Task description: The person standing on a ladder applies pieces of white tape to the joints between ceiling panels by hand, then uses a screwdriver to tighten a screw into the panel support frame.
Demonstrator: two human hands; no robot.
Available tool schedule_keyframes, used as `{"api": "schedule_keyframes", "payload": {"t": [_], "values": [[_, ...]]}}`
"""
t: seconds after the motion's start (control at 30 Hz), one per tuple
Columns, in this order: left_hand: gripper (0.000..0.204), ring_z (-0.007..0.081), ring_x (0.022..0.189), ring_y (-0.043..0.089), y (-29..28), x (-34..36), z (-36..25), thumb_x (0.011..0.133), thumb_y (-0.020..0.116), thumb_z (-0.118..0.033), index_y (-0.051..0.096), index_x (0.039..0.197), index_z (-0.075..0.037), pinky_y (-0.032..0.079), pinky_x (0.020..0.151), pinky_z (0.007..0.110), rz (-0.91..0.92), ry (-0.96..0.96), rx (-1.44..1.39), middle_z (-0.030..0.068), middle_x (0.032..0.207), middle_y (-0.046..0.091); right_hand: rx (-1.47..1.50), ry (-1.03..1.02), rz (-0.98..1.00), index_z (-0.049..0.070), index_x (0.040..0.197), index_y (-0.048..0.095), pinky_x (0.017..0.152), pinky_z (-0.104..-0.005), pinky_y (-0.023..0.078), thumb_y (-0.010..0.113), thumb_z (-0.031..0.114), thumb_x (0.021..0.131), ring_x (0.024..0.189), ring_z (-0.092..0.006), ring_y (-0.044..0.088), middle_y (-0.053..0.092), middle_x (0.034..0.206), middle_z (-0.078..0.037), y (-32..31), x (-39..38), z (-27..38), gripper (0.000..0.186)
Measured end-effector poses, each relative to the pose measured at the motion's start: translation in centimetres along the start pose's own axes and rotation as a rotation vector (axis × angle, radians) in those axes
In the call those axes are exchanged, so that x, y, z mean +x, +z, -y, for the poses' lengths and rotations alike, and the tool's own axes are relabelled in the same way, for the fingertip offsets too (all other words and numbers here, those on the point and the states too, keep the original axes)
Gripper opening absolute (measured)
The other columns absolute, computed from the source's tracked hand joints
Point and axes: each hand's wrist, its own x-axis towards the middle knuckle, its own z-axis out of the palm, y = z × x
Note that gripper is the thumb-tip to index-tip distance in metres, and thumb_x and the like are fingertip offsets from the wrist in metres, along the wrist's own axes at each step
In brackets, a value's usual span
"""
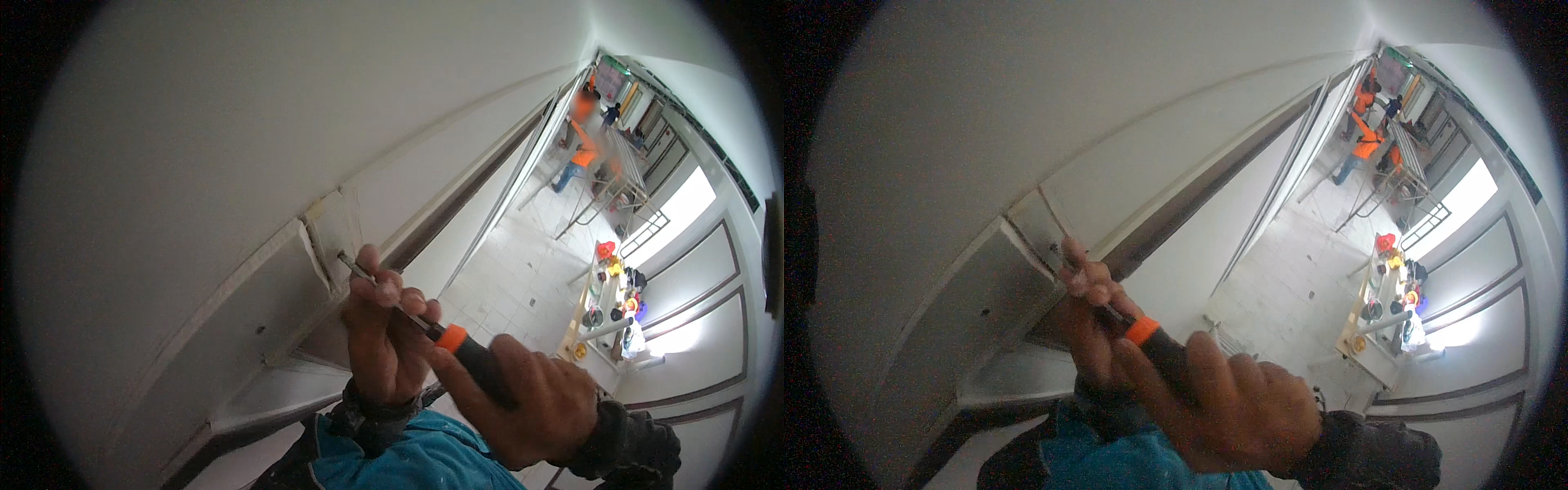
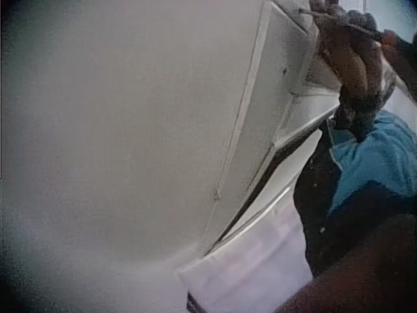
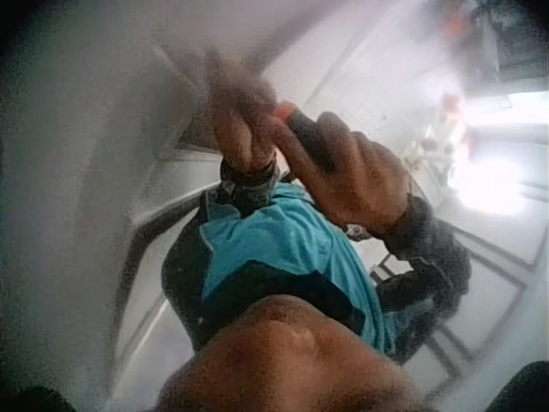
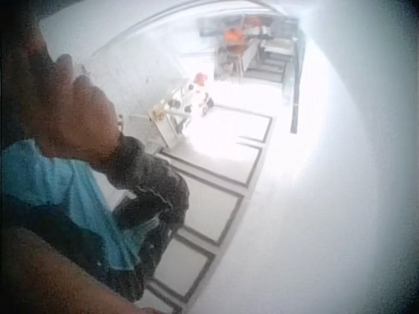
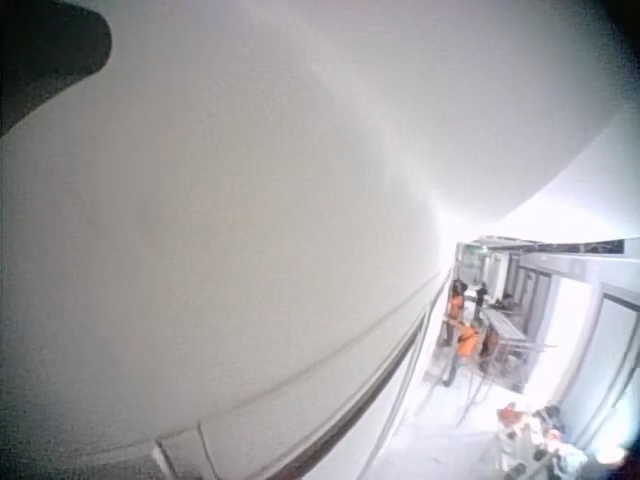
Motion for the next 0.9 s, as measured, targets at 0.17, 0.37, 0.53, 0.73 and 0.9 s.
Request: {"api": "schedule_keyframes", "payload": {"t": [0.17, 0.37, 0.53, 0.73, 0.9], "values": [[0.021, 0.0287, 0.1, 0.071, 2.3, -0.1, 0.1, 0.101, 0.051, -0.008, 0.044, 0.121, -0.011, 0.057, 0.093, 0.049, 0.001, -0.093, -0.103, 0.0144, 0.099, 0.07, 0.706, 0.291, 0.059, 0.004, 0.128, 0.062, 0.049, -0.0282, 0.055, 0.073, 0.007, 0.084, 0.055, -0.017, 0.063, 0.065, 0.079, -0.015, -0.3, 0.4, -0.5, 0.046], [0.026, 0.0236, 0.092, 0.072, 1.9, 0.0, -0.2, 0.1, 0.056, -0.009, 0.045, 0.124, -0.009, 0.059, 0.091, 0.042, -0.08, 0.013, 0.024, 0.0094, 0.095, 0.069, 1.411, 0.733, -0.128, -0.001, 0.126, 0.063, 0.061, -0.0304, 0.058, 0.071, 0.012, 0.083, 0.065, -0.0218, 0.07, 0.069, 0.082, -0.021, 0.1, 1.7, 0.4, 0.046], [0.026, 0.0207, 0.093, 0.072, 2.5, 0.6, -0.2, 0.1, 0.054, -0.008, 0.045, 0.125, -0.008, 0.061, 0.088, 0.039, -0.101, 0.099, 0.134, 0.0066, 0.095, 0.067, 0.639, 0.261, -0.091, 0.01, 0.129, 0.064, 0.054, -0.0256, 0.051, 0.07, 0.019, 0.087, 0.067, -0.018, 0.064, 0.065, 0.101, -0.017, -0.9, 1.6, -0.7, 0.044], [0.028, 0.0214, 0.094, 0.072, 1.8, -0.1, -0.2, 0.101, 0.054, -0.011, 0.042, 0.126, -0.008, 0.061, 0.086, 0.038, -0.13, 0.127, 0.329, 0.007, 0.093, 0.067, -0.086, -0.046, 0.039, 0.018, 0.132, 0.064, 0.042, -0.0193, 0.036, 0.07, 0.021, 0.087, 0.056, -0.0064, 0.049, 0.06, 0.093, -0.011, 0.1, 1.0, -0.5, 0.046], [0.028, 0.0229, 0.094, 0.072, 3.2, -0.1, 0.4, 0.1, 0.056, -0.013, 0.042, 0.124, -0.01, 0.06, 0.081, 0.037, -0.145, 0.116, 0.145, 0.0084, 0.094, 0.068, 0.466, 0.18, 0.134, 0.01, 0.129, 0.065, 0.044, -0.0237, 0.047, 0.068, 0.01, 0.087, 0.053, -0.0125, 0.057, 0.064, 0.085, -0.012, -0.3, 0.8, -0.4, 0.042]]}}
